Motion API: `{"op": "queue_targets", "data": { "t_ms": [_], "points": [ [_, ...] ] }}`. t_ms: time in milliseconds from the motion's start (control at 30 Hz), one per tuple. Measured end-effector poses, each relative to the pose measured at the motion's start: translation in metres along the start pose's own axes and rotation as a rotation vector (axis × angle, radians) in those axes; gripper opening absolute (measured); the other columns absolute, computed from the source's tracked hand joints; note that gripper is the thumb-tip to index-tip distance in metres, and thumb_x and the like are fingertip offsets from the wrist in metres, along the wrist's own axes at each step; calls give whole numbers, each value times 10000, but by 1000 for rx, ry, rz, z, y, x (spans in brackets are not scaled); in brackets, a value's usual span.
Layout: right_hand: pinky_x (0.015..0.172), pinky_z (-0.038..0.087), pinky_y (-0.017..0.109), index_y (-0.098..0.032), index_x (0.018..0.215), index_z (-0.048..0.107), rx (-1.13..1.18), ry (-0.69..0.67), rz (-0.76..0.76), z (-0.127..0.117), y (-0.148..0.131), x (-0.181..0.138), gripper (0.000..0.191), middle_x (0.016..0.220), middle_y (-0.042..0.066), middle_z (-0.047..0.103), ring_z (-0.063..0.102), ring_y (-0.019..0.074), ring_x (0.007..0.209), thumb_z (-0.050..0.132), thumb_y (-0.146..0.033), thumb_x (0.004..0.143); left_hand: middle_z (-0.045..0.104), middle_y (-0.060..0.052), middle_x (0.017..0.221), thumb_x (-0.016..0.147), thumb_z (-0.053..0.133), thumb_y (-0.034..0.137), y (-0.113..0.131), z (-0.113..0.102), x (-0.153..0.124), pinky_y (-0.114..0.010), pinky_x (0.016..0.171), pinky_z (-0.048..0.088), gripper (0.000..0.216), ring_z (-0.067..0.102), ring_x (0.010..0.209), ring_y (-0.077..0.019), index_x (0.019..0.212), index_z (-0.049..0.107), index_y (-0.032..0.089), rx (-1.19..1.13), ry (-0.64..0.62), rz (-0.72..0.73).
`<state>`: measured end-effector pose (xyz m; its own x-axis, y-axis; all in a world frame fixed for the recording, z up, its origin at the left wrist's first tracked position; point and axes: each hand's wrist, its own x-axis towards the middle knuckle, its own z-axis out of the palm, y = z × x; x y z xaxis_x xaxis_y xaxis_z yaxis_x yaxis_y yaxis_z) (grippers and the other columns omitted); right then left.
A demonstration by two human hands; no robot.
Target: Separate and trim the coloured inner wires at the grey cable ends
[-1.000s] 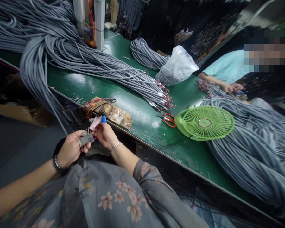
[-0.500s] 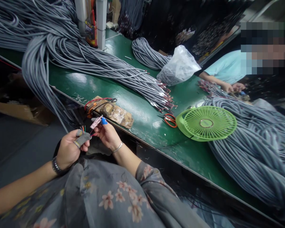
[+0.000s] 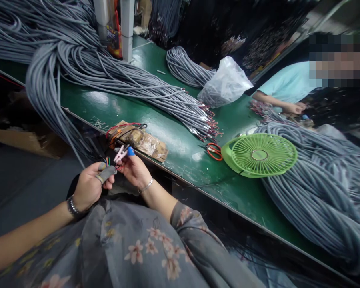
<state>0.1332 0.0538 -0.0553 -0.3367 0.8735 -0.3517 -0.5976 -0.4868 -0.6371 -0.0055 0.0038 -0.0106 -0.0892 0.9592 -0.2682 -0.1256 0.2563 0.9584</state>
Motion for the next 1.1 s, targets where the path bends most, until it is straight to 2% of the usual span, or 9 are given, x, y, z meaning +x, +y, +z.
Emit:
{"op": "queue_targets", "data": {
  "t_ms": [100,167,267,333,533,767,933,1033,1100],
  "points": [
    [641,566,254,-188,848,707,-77,-37,80,-3,-3,-7,558,784,26,707,611,133,669,699,-740,926,667,2,480,571,842,399,-6,-6,-1,-197,391,430,264,543,375,-101,549,649,219,18,-8,18],
    [622,547,245,-180,833,697,-146,-74,94,-6,-2,-13,571,787,26,714,603,121,654,801,-741,830,683,-8,497,586,837,400,-11,-12,-1,-208,404,455,249,566,390,-114,564,667,219,49,-29,31],
    [631,519,246,-184,807,694,-247,-102,13,-8,4,-23,597,731,-14,694,565,99,618,981,-667,608,703,-16,509,605,834,406,-17,-18,-1,-225,416,483,238,591,399,-132,579,688,221,106,-63,50],
    [643,506,260,-191,773,696,-301,-95,-70,-8,6,-28,602,686,-35,676,552,99,605,1002,-656,546,717,-19,515,611,837,406,-16,-19,-1,-239,426,500,225,610,405,-147,588,706,224,146,-103,42],
    [702,510,296,-205,742,723,-502,-94,-202,-6,3,-32,469,713,-18,708,600,138,671,943,-609,650,735,-48,520,616,863,388,-5,-15,-2,-282,464,543,203,648,437,-185,546,747,236,229,-342,-50],
    [700,519,299,-221,723,662,-451,53,-252,-2,9,-32,464,704,-23,677,572,143,673,915,-607,672,727,-56,519,653,882,498,-18,-19,-1,-260,460,515,339,646,440,-171,559,727,212,137,-151,5],
    [587,497,264,-215,727,622,-231,124,-102,-7,9,-22,479,643,-31,626,495,109,567,870,-623,774,713,-29,512,585,920,468,-14,-16,-4,-227,437,483,332,618,413,-135,571,722,202,36,-81,-11],
    [572,492,253,-196,791,664,-183,99,-9,-6,2,-15,478,693,-9,649,504,102,564,788,-650,874,696,-17,497,548,924,465,-7,-11,-7,-223,415,465,347,596,385,-126,574,705,198,-25,-40,-30],
    [577,484,254,-189,810,698,-231,55,-38,-3,0,-11,497,690,-13,642,513,104,569,786,-674,867,693,-13,494,532,919,456,-4,-8,-8,-225,406,459,346,589,377,-126,579,693,197,-46,-25,-37]
  ]
}}
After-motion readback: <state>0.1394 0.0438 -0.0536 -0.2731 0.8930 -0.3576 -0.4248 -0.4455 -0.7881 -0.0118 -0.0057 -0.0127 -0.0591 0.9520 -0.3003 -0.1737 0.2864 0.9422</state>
